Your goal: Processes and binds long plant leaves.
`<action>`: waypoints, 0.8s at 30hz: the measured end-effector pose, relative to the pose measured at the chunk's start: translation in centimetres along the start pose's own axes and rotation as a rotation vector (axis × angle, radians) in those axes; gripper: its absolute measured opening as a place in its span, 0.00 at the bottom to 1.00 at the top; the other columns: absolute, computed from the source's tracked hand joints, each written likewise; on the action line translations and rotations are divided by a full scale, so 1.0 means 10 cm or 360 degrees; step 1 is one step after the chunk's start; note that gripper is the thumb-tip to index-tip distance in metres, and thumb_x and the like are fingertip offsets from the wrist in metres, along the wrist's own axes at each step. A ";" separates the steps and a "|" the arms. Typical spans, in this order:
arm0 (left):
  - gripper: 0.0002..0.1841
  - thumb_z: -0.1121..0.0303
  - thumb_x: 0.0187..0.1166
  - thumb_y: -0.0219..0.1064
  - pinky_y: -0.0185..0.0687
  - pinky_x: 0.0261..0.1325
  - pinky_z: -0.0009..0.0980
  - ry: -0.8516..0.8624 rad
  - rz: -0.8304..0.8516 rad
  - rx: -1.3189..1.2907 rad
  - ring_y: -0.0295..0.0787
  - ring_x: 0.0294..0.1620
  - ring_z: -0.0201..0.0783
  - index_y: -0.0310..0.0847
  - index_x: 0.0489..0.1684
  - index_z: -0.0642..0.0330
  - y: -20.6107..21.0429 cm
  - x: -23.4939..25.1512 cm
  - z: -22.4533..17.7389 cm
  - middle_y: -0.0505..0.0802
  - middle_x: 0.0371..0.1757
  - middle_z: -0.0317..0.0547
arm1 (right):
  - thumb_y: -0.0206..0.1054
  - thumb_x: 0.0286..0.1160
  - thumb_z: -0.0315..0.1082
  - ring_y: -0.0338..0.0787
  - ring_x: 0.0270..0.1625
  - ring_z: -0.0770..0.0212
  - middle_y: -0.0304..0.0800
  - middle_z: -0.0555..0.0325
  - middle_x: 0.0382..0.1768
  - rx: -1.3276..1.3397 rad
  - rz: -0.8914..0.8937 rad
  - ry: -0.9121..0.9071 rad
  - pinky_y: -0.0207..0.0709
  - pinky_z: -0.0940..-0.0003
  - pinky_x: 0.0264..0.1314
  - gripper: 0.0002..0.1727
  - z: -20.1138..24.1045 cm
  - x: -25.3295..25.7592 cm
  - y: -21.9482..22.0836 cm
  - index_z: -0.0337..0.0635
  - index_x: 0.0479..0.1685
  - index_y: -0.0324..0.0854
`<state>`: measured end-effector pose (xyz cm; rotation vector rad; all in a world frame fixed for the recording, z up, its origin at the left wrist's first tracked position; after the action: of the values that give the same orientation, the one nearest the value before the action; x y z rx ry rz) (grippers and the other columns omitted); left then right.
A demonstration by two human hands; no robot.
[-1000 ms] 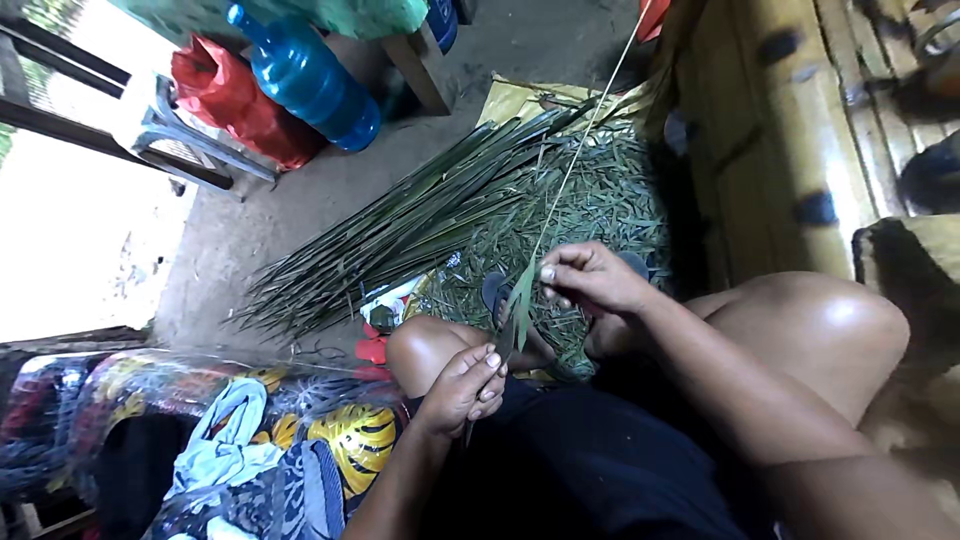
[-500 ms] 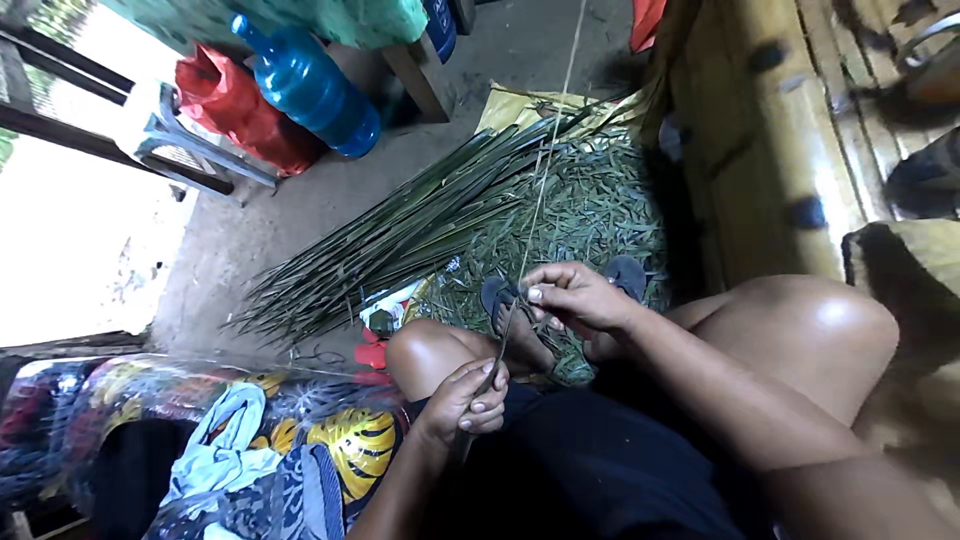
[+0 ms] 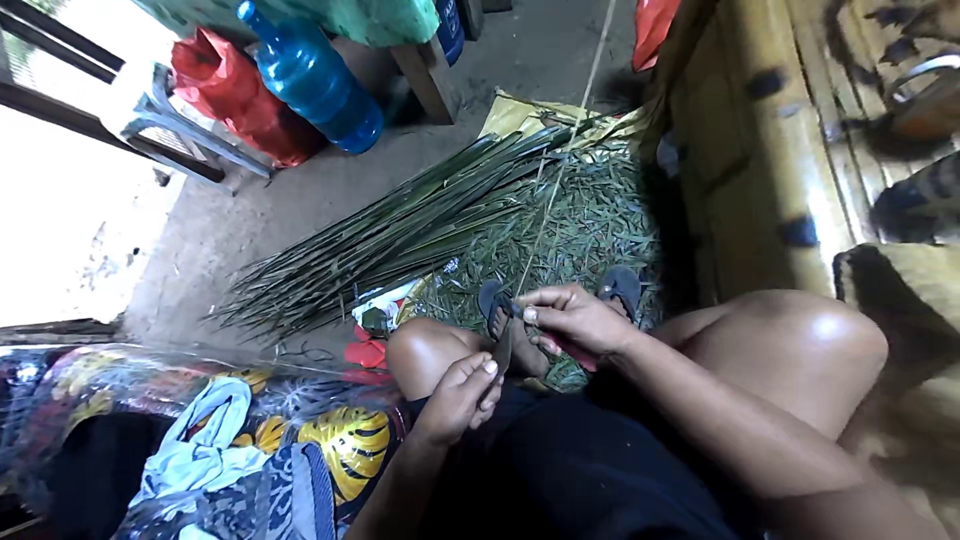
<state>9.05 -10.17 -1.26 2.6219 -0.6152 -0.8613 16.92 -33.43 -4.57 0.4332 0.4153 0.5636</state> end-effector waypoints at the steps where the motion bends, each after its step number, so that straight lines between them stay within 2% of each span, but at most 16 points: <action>1: 0.13 0.63 0.92 0.49 0.64 0.14 0.19 0.0034 -0.0119 0.0197 0.67 0.11 0.23 0.77 0.41 0.56 0.02 -0.01 -0.01 0.77 0.17 0.31 | 0.63 0.85 0.31 0.81 0.20 0.72 0.88 0.60 0.28 -0.0018 0.0000 0.0000 0.79 0.78 0.24 0.13 0.00 0.01 0.00 0.38 0.59 0.87; 3: 0.12 0.66 0.92 0.50 0.66 0.13 0.20 0.0121 -0.0285 0.0459 0.70 0.11 0.25 0.78 0.42 0.58 0.04 -0.04 -0.04 0.79 0.18 0.33 | 0.63 0.84 0.30 0.80 0.20 0.72 0.87 0.59 0.28 -0.0079 0.0009 -0.0026 0.78 0.78 0.24 0.12 0.05 0.04 -0.01 0.37 0.58 0.88; 6: 0.11 0.68 0.92 0.51 0.70 0.14 0.22 0.0223 -0.0397 0.0667 0.72 0.12 0.26 0.78 0.42 0.60 0.06 -0.08 -0.09 0.79 0.19 0.33 | 0.62 0.84 0.30 0.80 0.20 0.72 0.88 0.58 0.28 -0.0180 0.0001 -0.0051 0.78 0.78 0.24 0.12 0.19 0.08 0.00 0.37 0.57 0.89; 8: 0.11 0.68 0.91 0.52 0.71 0.14 0.22 0.0219 -0.0434 0.0706 0.72 0.12 0.27 0.79 0.42 0.60 0.07 -0.12 -0.10 0.79 0.19 0.33 | 0.62 0.85 0.32 0.79 0.20 0.73 0.87 0.60 0.27 -0.0212 -0.0103 -0.0064 0.77 0.78 0.24 0.12 0.29 0.11 -0.04 0.39 0.57 0.89; 11: 0.10 0.68 0.91 0.53 0.71 0.15 0.22 0.0224 -0.0429 0.0747 0.72 0.13 0.27 0.79 0.42 0.59 0.04 -0.21 -0.05 0.79 0.19 0.33 | 0.61 0.87 0.33 0.79 0.18 0.73 0.86 0.62 0.27 -0.0179 -0.0367 -0.0126 0.78 0.78 0.21 0.14 0.46 0.18 -0.24 0.41 0.63 0.85; 14: 0.10 0.67 0.91 0.54 0.71 0.15 0.23 0.0290 -0.0440 0.0842 0.72 0.13 0.27 0.80 0.42 0.60 0.01 -0.27 -0.01 0.80 0.20 0.34 | 0.58 0.88 0.31 0.77 0.15 0.72 0.83 0.63 0.23 -0.0023 -0.0559 -0.0190 0.78 0.76 0.17 0.13 0.63 0.23 -0.33 0.41 0.63 0.82; 17: 0.10 0.67 0.91 0.54 0.72 0.16 0.22 0.0378 -0.0475 0.0896 0.73 0.14 0.26 0.80 0.43 0.60 -0.02 -0.24 0.01 0.80 0.21 0.33 | 0.59 0.88 0.33 0.79 0.17 0.70 0.84 0.60 0.25 -0.0125 -0.0418 -0.0077 0.79 0.75 0.19 0.14 0.50 0.14 -0.11 0.42 0.64 0.83; 20: 0.10 0.67 0.90 0.55 0.74 0.18 0.22 0.0437 -0.0528 0.0966 0.74 0.15 0.26 0.82 0.44 0.61 -0.05 -0.20 0.03 0.81 0.22 0.33 | 0.61 0.86 0.32 0.79 0.19 0.70 0.85 0.58 0.27 -0.0103 -0.0201 0.0048 0.78 0.75 0.23 0.12 0.23 0.08 0.11 0.38 0.58 0.85; 22: 0.10 0.68 0.89 0.55 0.74 0.19 0.21 0.0461 -0.0551 0.1033 0.75 0.16 0.24 0.82 0.45 0.61 -0.07 -0.21 0.05 0.82 0.22 0.32 | 0.61 0.86 0.31 0.79 0.19 0.72 0.85 0.60 0.26 -0.0099 -0.0235 0.0036 0.78 0.77 0.23 0.12 0.22 0.07 0.10 0.37 0.57 0.86; 24: 0.10 0.67 0.89 0.55 0.74 0.20 0.21 0.0465 -0.0565 0.1095 0.75 0.17 0.24 0.82 0.44 0.61 -0.09 -0.25 0.07 0.82 0.22 0.33 | 0.60 0.87 0.32 0.78 0.19 0.72 0.85 0.60 0.26 -0.0142 -0.0359 -0.0003 0.77 0.78 0.23 0.13 0.33 0.08 -0.01 0.39 0.60 0.86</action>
<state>7.06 -8.31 -1.00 3.4691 -0.4184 -0.3594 19.21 -33.94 -2.15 0.2968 0.4293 0.3613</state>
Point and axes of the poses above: each hand's wrist, its own x-axis towards the middle knuckle, its own y-axis out of the palm, z = x × y, the point moved 1 cm from there along x, towards the middle knuckle
